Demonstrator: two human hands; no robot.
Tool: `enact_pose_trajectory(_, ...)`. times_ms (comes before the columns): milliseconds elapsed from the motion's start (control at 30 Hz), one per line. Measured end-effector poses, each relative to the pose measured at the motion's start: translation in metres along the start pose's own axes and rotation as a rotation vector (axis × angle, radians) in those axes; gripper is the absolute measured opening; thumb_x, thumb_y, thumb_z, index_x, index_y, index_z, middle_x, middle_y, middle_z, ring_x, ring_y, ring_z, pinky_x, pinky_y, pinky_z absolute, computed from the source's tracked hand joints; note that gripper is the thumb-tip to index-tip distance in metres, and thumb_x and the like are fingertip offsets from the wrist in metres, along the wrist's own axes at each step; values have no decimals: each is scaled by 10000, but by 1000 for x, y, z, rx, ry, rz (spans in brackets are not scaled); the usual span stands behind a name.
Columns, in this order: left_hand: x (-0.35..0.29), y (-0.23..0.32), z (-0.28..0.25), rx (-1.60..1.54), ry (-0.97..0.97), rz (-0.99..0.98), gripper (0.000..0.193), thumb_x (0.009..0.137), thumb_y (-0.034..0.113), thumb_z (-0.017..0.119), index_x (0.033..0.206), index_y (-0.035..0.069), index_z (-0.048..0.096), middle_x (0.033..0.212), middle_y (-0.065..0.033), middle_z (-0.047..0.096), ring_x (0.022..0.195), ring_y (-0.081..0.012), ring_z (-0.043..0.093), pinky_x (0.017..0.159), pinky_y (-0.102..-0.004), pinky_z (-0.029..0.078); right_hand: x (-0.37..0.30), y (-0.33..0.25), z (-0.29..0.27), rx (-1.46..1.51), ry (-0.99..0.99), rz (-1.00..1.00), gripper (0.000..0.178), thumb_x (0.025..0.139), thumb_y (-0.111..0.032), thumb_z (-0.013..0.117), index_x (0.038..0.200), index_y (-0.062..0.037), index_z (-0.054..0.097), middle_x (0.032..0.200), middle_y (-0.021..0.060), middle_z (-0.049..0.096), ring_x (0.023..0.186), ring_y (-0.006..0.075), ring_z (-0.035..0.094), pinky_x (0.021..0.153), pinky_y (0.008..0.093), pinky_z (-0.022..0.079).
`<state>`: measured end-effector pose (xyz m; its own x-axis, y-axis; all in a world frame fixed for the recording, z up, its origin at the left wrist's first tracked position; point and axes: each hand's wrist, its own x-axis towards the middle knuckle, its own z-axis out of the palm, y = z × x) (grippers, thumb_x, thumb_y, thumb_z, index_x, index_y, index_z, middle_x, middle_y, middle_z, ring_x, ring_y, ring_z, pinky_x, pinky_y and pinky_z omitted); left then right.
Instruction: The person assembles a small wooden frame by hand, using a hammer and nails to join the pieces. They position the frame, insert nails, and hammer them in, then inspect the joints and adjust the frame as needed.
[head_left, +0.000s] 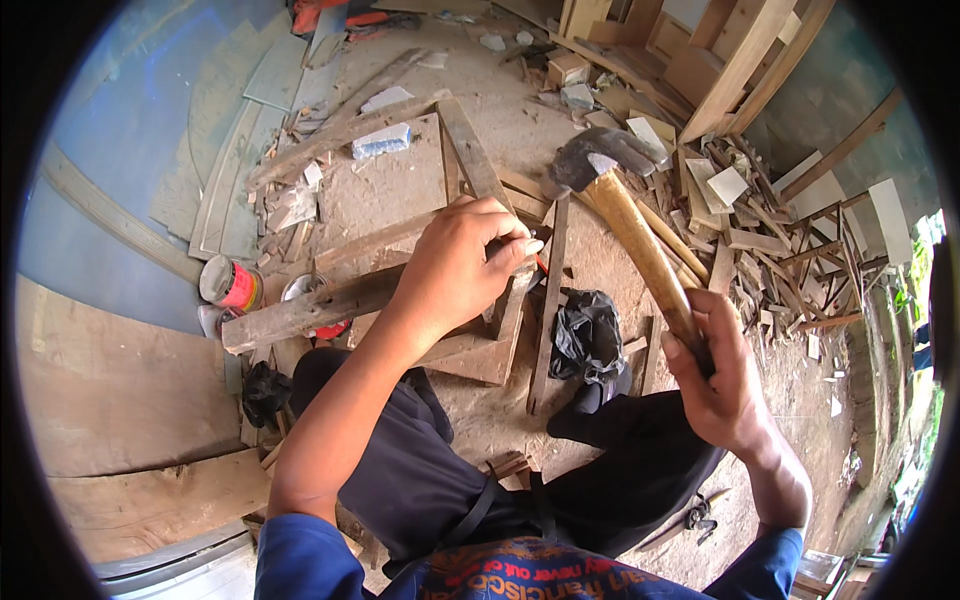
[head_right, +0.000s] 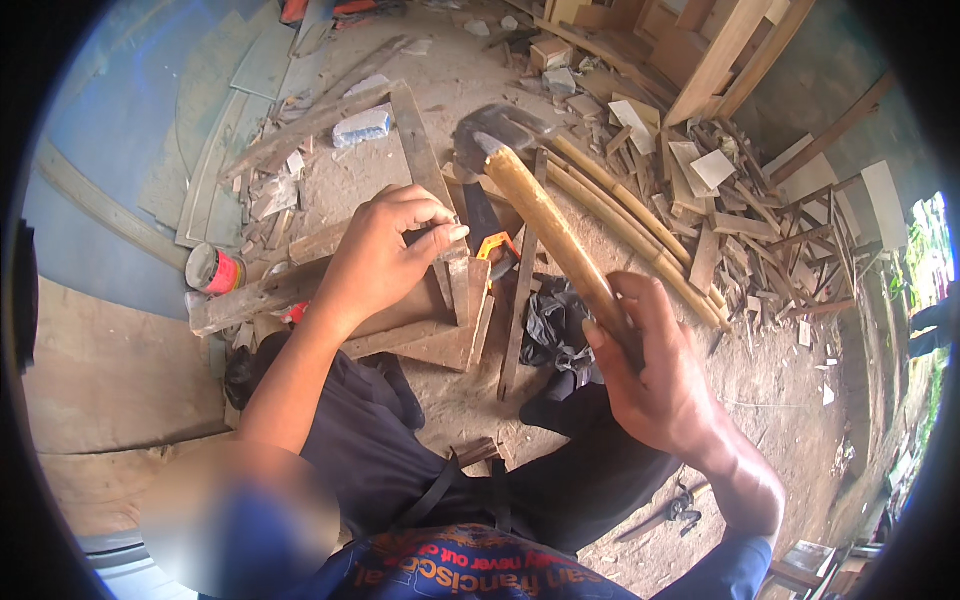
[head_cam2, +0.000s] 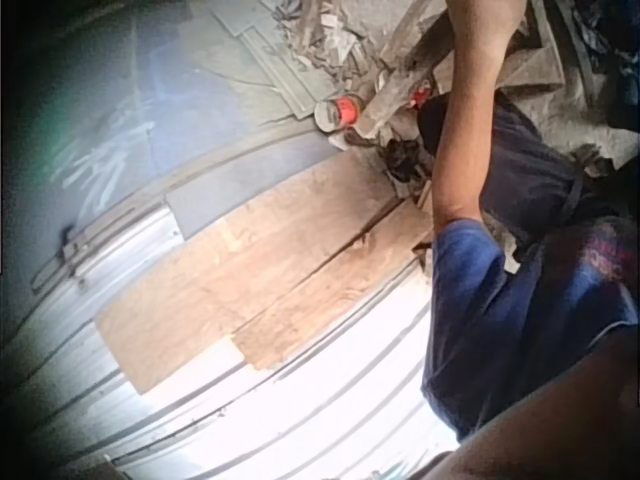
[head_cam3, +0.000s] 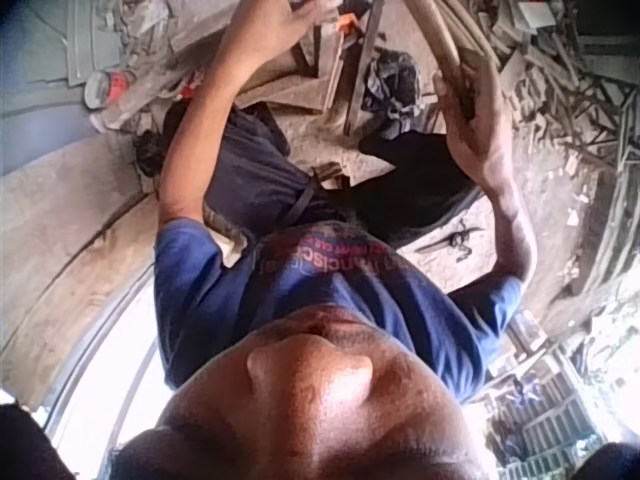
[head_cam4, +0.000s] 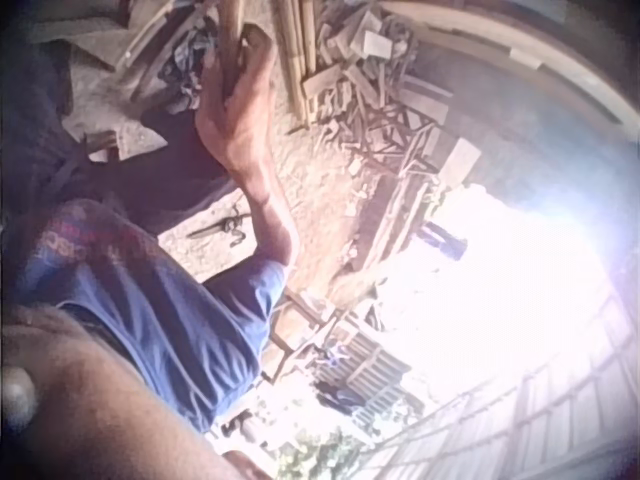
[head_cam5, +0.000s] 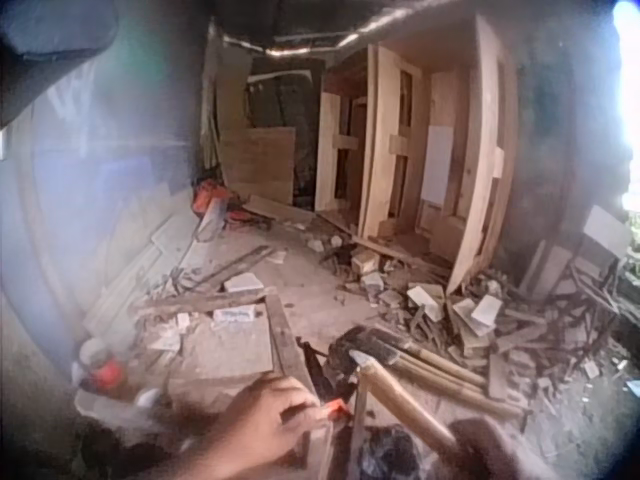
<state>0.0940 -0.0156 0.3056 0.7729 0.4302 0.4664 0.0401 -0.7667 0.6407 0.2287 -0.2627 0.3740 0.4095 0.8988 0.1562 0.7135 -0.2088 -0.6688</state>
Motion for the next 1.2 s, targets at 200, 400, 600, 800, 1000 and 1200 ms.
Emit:
enact_pose_trajectory(200, -2, 3, 0, 46, 8, -4, 153, 849, 123, 687, 883, -26, 683, 891, -132, 671, 868, -294, 629, 801, -367, 486, 4, -3, -5, -81, -61, -21, 337, 944, -73, 585, 1247, 30, 481, 715, 164, 623, 642, 294, 654, 602, 355, 486)
enact_pose_trajectory(400, -1, 7, 0, 42, 7, -71, 147, 846, 116, 693, 878, -28, 694, 891, -127, 675, 859, -291, 632, 798, -364, 485, 6, -7, -9, -26, -34, 23, 335, 952, -99, 577, 1246, 30, 484, 711, 157, 622, 641, 257, 656, 603, 354, 485)
enact_pose_trajectory(600, 0, 8, 0, 57, -2, -66, 159, 849, 132, 691, 876, -25, 697, 903, -123, 677, 876, -285, 629, 800, -365, 483, 9, -11, -15, -117, -138, 4, 292, 952, -98, 571, 1218, 5, 506, 682, 179, 619, 668, 347, 675, 606, 389, 493)
enact_pose_trajectory(800, 0, 8, 1, 12, -10, -76, 158, 841, 130, 694, 883, -22, 700, 907, -121, 672, 870, -285, 623, 797, -364, 481, 4, -16, -6, -43, -45, 106, 288, 959, -92, 559, 1217, 21, 495, 704, 188, 634, 665, 358, 678, 589, 397, 493)
enact_pose_trajectory(1000, -3, 3, 1, 75, 16, -61, 164, 838, 136, 697, 884, -21, 703, 914, -117, 670, 879, -278, 625, 798, -364, 481, 8, -10, -9, -125, -72, -34, 313, 969, -90, 535, 1248, 20, 449, 683, 206, 628, 646, 375, 674, 566, 407, 490)
enact_pose_trajectory(1200, -3, 5, 1, 22, 6, -69, 166, 856, 134, 682, 881, -28, 700, 919, -116, 667, 879, -286, 630, 801, -367, 486, 6, -15, -4, -120, -134, -5, 295, 961, -101, 558, 1207, 44, 484, 766, 212, 618, 710, 368, 645, 621, 415, 471)
